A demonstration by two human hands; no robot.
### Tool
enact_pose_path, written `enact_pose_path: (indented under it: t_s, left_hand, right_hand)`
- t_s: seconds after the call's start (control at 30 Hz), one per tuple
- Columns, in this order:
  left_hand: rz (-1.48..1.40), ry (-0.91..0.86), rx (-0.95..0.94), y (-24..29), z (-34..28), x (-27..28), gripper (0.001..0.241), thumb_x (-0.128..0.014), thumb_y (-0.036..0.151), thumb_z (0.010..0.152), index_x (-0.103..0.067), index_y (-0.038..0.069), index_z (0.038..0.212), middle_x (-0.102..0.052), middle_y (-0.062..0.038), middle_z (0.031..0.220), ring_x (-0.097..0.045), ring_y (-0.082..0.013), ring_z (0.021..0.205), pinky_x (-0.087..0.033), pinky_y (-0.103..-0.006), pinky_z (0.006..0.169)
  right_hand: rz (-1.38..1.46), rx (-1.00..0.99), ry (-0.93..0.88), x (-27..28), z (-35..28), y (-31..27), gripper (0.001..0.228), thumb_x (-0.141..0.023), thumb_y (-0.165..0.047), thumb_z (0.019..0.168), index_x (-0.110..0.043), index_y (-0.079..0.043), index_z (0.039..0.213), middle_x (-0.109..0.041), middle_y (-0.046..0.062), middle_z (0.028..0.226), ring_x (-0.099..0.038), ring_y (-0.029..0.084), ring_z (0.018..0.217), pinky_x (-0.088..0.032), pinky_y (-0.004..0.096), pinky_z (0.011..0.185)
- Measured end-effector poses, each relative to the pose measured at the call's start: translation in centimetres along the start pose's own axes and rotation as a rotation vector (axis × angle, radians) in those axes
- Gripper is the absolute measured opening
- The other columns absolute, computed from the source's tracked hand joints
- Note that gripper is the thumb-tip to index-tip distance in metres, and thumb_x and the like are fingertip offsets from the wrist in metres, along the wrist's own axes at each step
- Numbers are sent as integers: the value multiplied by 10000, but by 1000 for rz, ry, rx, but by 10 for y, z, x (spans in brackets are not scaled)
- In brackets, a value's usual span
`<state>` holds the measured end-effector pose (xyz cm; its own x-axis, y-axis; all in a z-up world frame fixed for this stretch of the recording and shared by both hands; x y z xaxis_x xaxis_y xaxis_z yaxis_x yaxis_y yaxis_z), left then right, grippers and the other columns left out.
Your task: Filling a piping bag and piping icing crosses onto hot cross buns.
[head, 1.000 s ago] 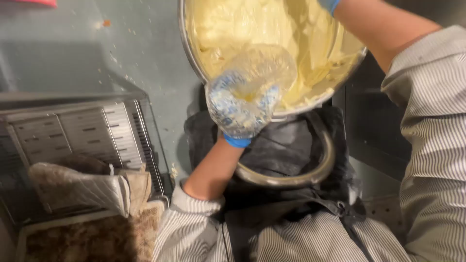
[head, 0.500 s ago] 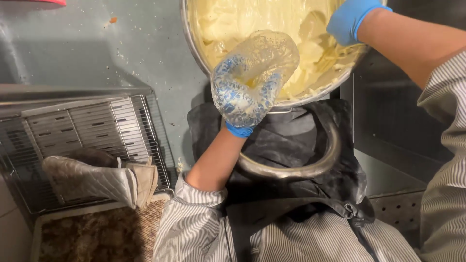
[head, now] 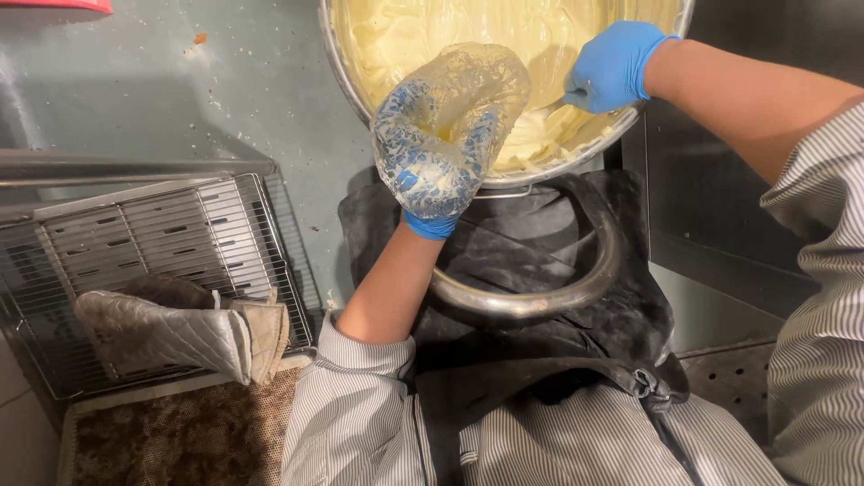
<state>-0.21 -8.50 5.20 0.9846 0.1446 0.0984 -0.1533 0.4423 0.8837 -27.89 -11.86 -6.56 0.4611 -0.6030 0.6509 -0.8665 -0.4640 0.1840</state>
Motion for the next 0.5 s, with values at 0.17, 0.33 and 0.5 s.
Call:
enact_pose_path:
  t_s: [0.17,0.33,0.5]
  left_hand:
    - [-78,-162,148,-7,3,-11,592,-926,107,849,-560,-20,1298,-670,-118,1238,-708,-212,1074,-605,-346,961]
    - [54,-46,55,0,4,-1,651,-944,110,793,-522,-24,1270,-602,-129,1206,-639,-230,1102,-570,-376,991]
    - [-89,-70,154,4,16,-7,724,-930,113,807,-458,-28,1337,-550,-127,1273,-587,-227,1174,-532,-385,1050]
  right_hand:
    - [254,-55,44,0,-6,14,386,-584,-519,925,-797,-303,1165,-788,31,1051,-733,305,974,-586,425,889]
    - [570,-132,43,12,-29,44,376,-631,-427,962,-790,-178,1195,-777,128,994,-747,306,858,-583,410,814]
    - [712,-177,355,-28,-73,140,390,-643,-360,1040,-770,-22,1186,-769,141,923,-701,233,750,-565,377,696]
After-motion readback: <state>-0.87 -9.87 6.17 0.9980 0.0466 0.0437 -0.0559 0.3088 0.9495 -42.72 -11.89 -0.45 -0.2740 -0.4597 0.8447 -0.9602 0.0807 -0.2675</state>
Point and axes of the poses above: each hand's wrist, its own z-axis towards the middle knuckle, its own x-axis out of the back of the hand, y = z × x, the point moved 9 cm from there along z, towards the middle knuckle
